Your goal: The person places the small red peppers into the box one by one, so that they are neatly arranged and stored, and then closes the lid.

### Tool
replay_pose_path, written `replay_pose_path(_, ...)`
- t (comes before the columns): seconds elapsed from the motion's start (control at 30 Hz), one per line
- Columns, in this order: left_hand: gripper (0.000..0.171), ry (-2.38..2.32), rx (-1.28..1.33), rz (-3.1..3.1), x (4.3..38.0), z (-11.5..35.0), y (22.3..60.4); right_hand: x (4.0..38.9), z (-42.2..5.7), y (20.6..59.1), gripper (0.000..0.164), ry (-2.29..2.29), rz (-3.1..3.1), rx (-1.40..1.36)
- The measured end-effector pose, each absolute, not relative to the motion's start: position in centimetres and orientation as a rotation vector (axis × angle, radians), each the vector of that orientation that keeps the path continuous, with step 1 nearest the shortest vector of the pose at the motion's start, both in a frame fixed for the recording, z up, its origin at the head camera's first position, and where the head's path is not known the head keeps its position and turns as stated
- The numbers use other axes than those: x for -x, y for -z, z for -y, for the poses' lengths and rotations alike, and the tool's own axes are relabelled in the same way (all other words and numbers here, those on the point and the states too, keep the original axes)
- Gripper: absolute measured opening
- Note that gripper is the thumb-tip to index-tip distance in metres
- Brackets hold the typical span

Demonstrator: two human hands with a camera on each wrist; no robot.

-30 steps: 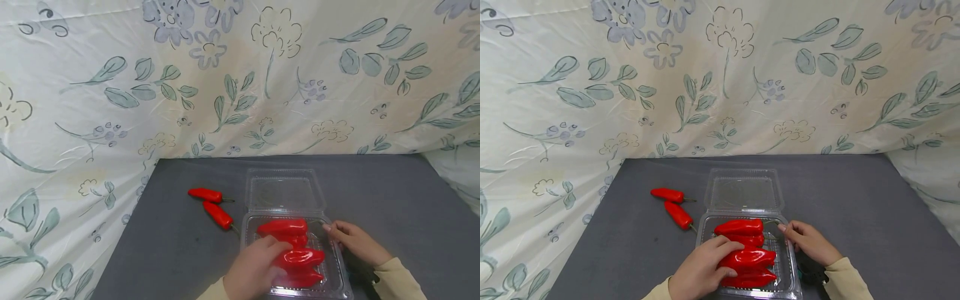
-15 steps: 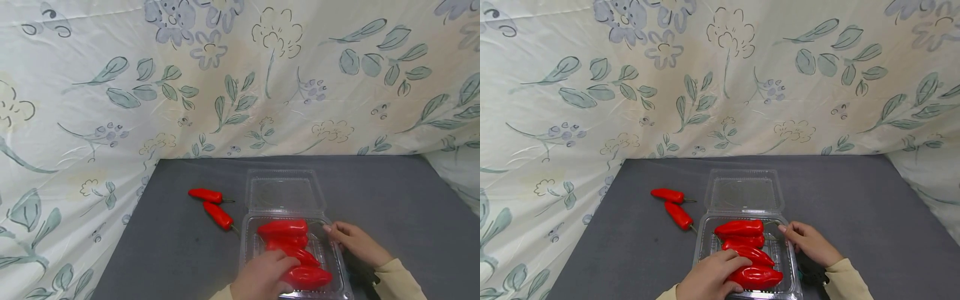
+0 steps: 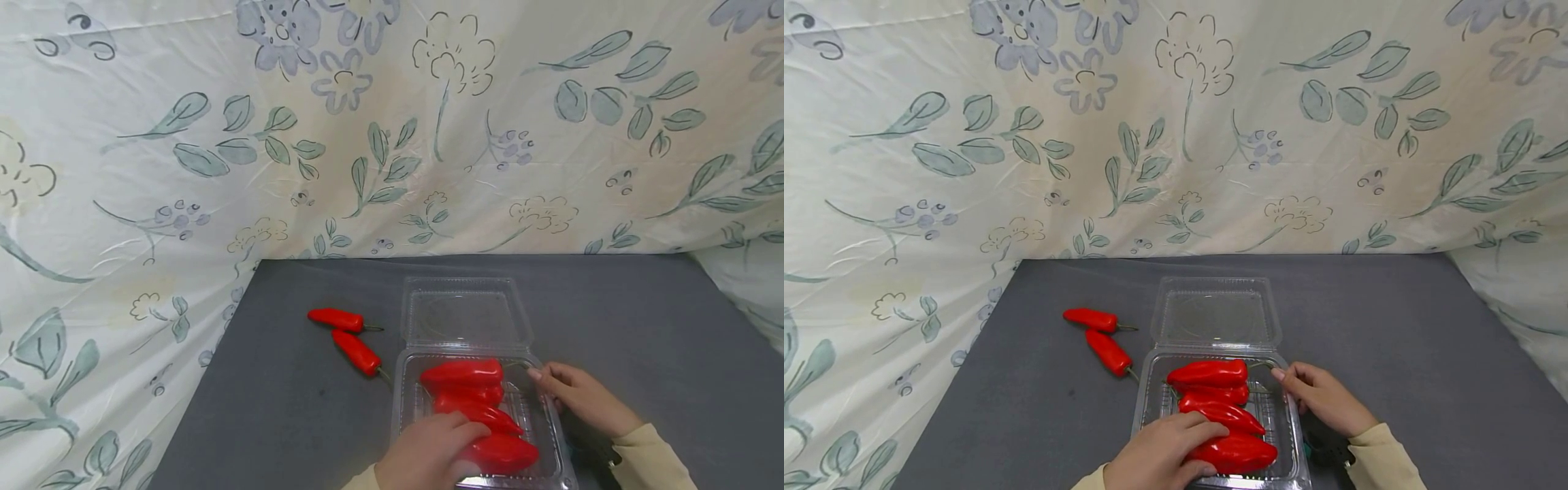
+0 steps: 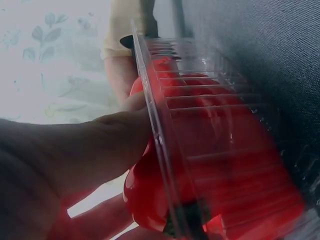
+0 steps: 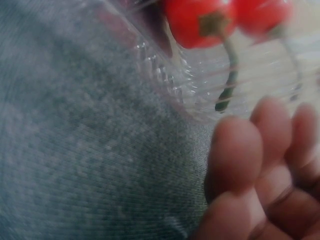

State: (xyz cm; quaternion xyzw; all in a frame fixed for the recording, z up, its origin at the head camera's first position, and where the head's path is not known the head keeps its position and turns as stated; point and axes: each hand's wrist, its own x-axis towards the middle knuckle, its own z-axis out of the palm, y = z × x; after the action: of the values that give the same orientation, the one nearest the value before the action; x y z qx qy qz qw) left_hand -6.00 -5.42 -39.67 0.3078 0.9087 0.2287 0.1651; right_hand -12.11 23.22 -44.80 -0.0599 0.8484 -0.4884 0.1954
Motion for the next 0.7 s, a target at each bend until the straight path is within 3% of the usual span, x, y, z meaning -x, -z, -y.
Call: replay_pose_path(0.7, 0.047, -0.620, -0.923, -2.634, 6.4, 6.6, 38.7, 12.3, -23.2, 45.1, 0.033, 1.375, -2.368, 0.176)
